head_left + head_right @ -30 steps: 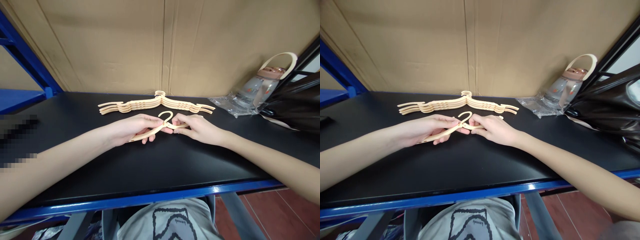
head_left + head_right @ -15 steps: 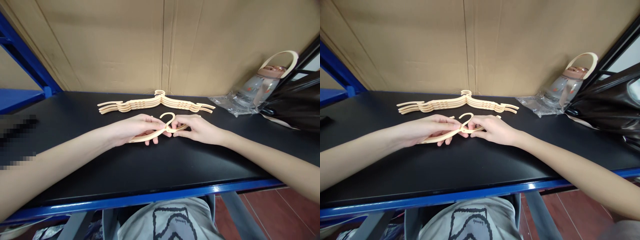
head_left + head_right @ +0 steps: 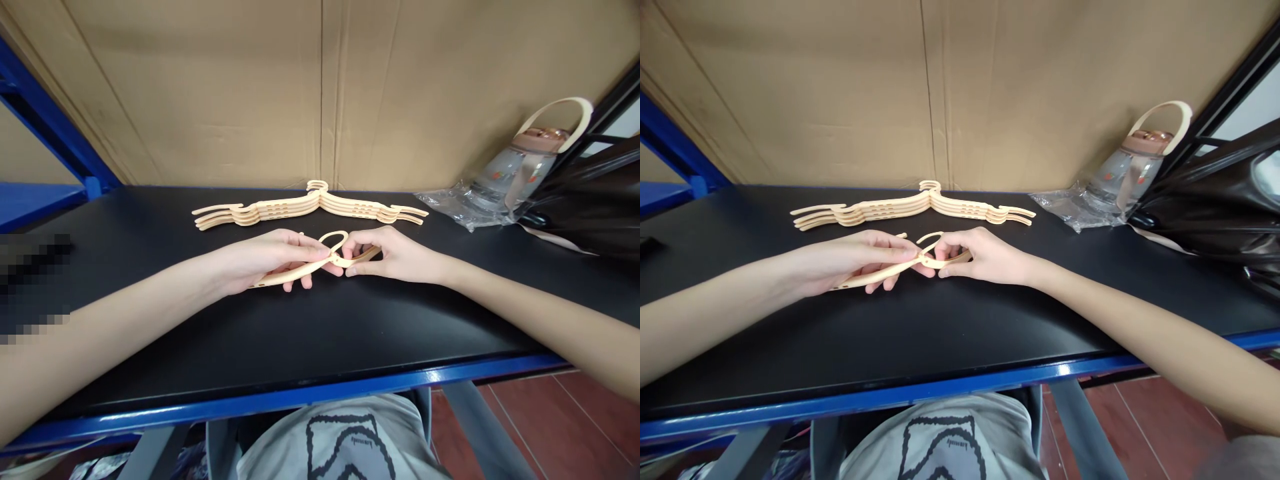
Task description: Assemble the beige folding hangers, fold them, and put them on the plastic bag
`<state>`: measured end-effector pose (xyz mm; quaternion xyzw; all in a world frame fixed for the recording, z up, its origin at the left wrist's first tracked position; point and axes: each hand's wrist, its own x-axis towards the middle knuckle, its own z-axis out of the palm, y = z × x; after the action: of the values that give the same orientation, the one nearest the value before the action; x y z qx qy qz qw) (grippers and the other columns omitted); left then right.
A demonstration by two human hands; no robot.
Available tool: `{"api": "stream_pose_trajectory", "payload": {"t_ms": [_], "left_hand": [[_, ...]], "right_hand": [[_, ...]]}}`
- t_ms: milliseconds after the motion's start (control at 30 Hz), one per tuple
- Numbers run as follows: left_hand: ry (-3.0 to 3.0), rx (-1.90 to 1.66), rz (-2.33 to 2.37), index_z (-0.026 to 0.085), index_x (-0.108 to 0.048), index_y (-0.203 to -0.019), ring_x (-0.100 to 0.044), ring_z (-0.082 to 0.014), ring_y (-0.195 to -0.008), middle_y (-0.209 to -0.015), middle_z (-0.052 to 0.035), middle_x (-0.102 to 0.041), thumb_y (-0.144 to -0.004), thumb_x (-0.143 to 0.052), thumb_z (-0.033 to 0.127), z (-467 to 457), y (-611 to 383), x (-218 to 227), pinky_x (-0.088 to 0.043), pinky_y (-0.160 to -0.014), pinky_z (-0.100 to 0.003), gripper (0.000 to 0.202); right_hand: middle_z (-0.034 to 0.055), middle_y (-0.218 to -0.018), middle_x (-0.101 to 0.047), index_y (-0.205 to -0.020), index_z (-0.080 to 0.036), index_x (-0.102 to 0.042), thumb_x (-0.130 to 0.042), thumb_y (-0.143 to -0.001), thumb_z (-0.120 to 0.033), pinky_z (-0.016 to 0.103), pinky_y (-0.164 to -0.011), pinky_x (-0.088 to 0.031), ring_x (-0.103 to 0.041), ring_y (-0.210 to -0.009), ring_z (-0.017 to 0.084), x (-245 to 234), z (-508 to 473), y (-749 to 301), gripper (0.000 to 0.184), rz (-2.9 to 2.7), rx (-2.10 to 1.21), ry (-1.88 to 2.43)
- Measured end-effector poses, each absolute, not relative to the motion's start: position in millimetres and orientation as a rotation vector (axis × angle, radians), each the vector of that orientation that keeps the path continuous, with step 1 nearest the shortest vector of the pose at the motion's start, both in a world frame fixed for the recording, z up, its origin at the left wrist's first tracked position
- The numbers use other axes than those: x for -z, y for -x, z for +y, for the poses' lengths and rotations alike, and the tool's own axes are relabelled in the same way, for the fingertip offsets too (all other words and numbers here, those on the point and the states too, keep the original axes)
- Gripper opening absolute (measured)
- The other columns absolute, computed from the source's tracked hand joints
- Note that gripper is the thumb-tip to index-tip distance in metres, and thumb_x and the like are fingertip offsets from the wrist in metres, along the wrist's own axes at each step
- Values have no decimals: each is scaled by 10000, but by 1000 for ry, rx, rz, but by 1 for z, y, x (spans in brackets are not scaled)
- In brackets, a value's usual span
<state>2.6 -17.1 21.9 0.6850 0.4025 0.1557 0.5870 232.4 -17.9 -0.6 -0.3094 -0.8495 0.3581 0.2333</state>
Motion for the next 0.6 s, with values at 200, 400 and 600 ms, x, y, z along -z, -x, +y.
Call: {"api": "stream_pose_trajectory", "payload": {"t_ms": [200, 400, 600], "left_hand": [[-1592, -376, 960, 187, -766, -854, -546, -82, -546, -803, -43, -719, -801, -653, 358, -18, -4, -21, -427, -414, -135, 212], [-1534, -368, 960, 169, -713, -867, -588, -95, -593, -938, -70, -734, -772, -708, 358, -16, -3, -22, -449, -427, -139, 212], [-1569, -272, 964, 195, -703, -847, -609, -91, -585, -882, -39, -745, -791, -708, 371, -12, 0, -25, -468, -454, -143, 185]], "right_hand": [[-9, -838, -644, -826, -167, -588, -687, -804, -246, 289, -789, -535, -632, -804, 121, 0, -18, -234, 128, -2296, -1038, 834], [-11, -844, -645, -833, -165, -602, -703, -789, -249, 296, -813, -539, -632, -810, 119, 3, -19, -233, 139, -2224, -1127, 818], [-15, -815, -655, -802, -169, -606, -708, -783, -266, 287, -780, -528, -639, -786, 124, 7, -20, -230, 143, -2226, -1082, 793]]}}
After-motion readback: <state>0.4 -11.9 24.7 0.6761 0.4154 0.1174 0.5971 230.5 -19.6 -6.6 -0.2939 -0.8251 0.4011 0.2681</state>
